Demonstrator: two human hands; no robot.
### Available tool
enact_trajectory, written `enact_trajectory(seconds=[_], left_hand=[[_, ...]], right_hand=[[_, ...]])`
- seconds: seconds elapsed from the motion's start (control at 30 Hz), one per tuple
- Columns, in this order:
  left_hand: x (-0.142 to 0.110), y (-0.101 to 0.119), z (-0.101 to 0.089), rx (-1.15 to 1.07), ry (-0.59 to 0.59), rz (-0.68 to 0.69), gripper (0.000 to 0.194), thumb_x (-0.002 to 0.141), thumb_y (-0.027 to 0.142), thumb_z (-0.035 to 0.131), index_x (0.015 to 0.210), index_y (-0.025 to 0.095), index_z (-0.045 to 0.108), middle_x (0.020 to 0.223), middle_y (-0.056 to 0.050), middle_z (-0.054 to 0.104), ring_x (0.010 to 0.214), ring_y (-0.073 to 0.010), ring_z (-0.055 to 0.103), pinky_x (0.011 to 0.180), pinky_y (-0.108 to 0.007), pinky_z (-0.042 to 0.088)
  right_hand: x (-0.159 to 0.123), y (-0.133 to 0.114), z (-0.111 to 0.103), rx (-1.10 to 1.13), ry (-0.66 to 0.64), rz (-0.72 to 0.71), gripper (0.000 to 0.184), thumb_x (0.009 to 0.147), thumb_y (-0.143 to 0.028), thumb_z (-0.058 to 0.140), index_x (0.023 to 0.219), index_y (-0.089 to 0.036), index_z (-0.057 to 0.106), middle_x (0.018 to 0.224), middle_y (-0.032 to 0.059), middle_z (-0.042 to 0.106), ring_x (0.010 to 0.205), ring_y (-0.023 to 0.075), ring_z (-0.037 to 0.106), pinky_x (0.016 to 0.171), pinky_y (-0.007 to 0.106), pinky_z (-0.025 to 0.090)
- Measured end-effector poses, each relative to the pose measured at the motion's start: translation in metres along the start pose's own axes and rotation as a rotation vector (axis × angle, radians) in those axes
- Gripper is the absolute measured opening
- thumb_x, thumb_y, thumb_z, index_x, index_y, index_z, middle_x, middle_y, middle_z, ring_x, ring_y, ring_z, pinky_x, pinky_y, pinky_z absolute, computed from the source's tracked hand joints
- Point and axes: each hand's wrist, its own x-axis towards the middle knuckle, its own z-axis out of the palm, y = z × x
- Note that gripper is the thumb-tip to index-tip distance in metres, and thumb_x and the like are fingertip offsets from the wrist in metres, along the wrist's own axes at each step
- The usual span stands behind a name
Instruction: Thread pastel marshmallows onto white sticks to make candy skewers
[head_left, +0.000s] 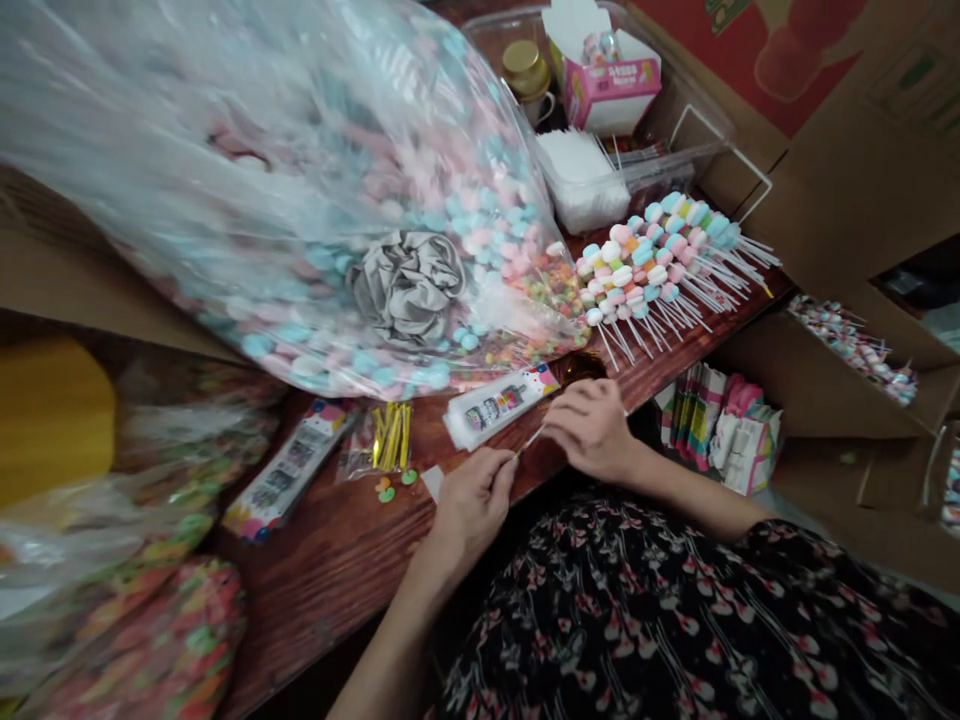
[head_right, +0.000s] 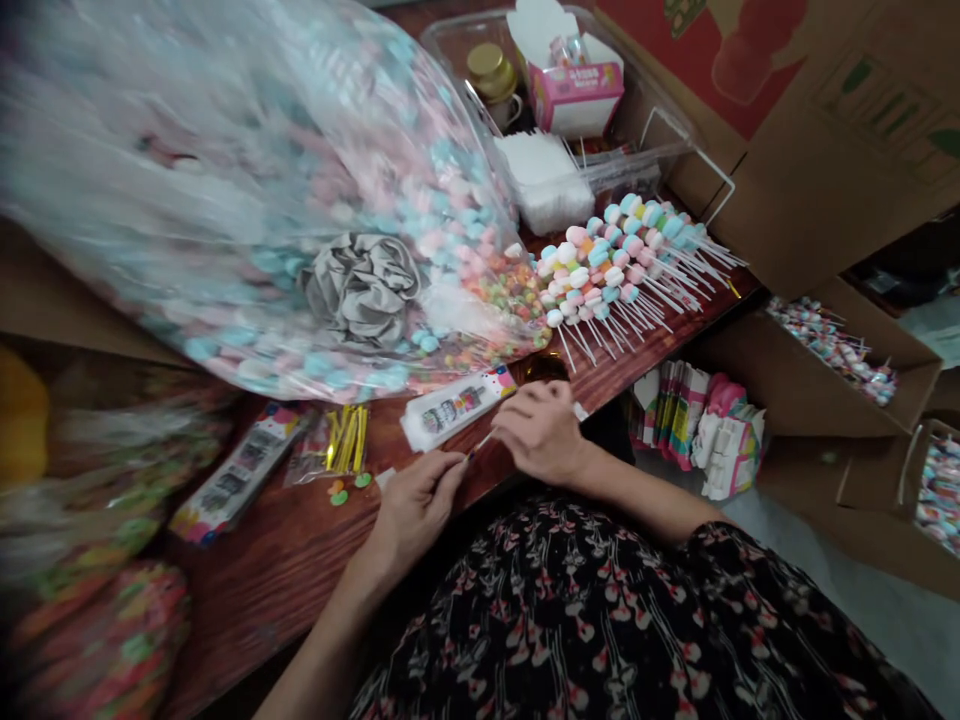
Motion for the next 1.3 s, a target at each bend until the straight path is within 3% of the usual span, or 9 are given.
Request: enact_trajectory(seconds=[0.1,0.2,0.3,0.53,0.73,0.87,0.97,1.03,1.3], left_hand=[[0.003,-0.003,-0.003,-0.216,0.107,-0.145,0.018,0.083,0.033,0.06,0.082,0.018,0.07,0.072,-0.002,0.067,0.066,-0.014,0.059,0.065,-0.025,0.048],[0.002,-0.004,-0.014,-0.521,0.218,-0.408,0.024,0.077,0.039,0.067,0.089,0.018,0.068,0.067,0.002,0.065,0.046,-0.0074,0.048,0.041,-0.019,0.039],[-0.001,-0.001,-0.024,-0.732,0.309,-0.525,0.03,0.072,0.041,0.072,0.091,0.017,0.066,0.069,0.002,0.066,0.037,-0.0043,0.041,0.029,-0.015,0.028],[-0.016,0.0,-0.034,-0.846,0.381,-0.567,0.034,0.067,0.038,0.077,0.089,0.016,0.065,0.068,0.002,0.067,0.039,-0.0065,0.051,0.031,-0.015,0.035],[-0.011,0.005,-0.02,-0.815,0.212,-0.576,0.034,0.07,0.042,0.075,0.092,0.018,0.064,0.068,0.001,0.066,0.043,-0.0094,0.054,0.029,-0.014,0.029],[0.015,0.024,0.006,-0.686,0.088,-0.432,0.028,0.073,0.041,0.07,0.084,0.015,0.068,0.062,0.001,0.062,0.045,-0.0077,0.051,0.037,-0.016,0.033],[0.033,0.041,0.015,-0.682,0.073,-0.268,0.023,0.074,0.038,0.066,0.075,0.014,0.068,0.058,0.003,0.057,0.049,-0.0063,0.047,0.046,-0.017,0.038],[0.04,0.048,0.015,-0.698,0.065,-0.232,0.021,0.075,0.035,0.064,0.072,0.015,0.067,0.054,0.004,0.054,0.047,-0.0054,0.043,0.045,-0.017,0.036],[0.028,0.051,0.005,-0.712,0.089,-0.348,0.018,0.073,0.032,0.064,0.073,0.014,0.067,0.051,0.003,0.056,0.038,-0.0038,0.038,0.037,-0.016,0.031]], right_hand=[[-0.009,0.024,-0.013,-0.143,0.051,0.155,0.021,0.094,-0.034,0.054,0.088,-0.022,0.07,0.095,0.0049,0.068,0.097,0.0205,0.046,0.084,0.04,0.021],[-0.012,0.037,-0.012,-0.248,-0.02,0.172,0.021,0.092,-0.035,0.055,0.087,-0.022,0.07,0.094,0.0059,0.066,0.098,0.0221,0.043,0.08,0.039,0.021],[-0.008,0.035,-0.003,-0.315,-0.062,0.16,0.021,0.092,-0.032,0.054,0.084,-0.018,0.067,0.094,0.0082,0.064,0.098,0.0232,0.042,0.08,0.04,0.022],[-0.001,0.027,-0.007,-0.33,-0.17,0.152,0.013,0.091,-0.022,0.05,0.083,-0.016,0.058,0.095,0.0091,0.063,0.096,0.0235,0.045,0.078,0.039,0.025],[0.001,0.033,-0.032,0.133,0.114,0.071,0.013,0.092,-0.017,0.046,0.085,-0.018,0.056,0.08,0.0032,0.06,0.078,0.0167,0.053,0.074,0.032,0.038],[0.012,0.021,-0.034,0.465,0.201,0.012,0.011,0.092,-0.017,0.051,0.09,-0.019,0.062,0.078,0.0014,0.061,0.071,0.0127,0.057,0.067,0.026,0.045],[0.019,0.005,-0.025,0.521,0.164,-0.153,0.019,0.092,-0.014,0.051,0.103,-0.018,0.066,0.086,0.0053,0.067,0.078,0.014,0.061,0.07,0.027,0.049],[0.021,-0.001,-0.019,0.499,0.13,-0.245,0.028,0.092,-0.012,0.048,0.114,-0.018,0.065,0.09,0.0078,0.067,0.081,0.0153,0.062,0.073,0.029,0.051],[0.024,0.002,-0.014,0.487,-0.029,-0.254,0.034,0.093,-0.01,0.044,0.119,-0.018,0.065,0.084,0.0058,0.064,0.075,0.0138,0.058,0.068,0.026,0.048]])
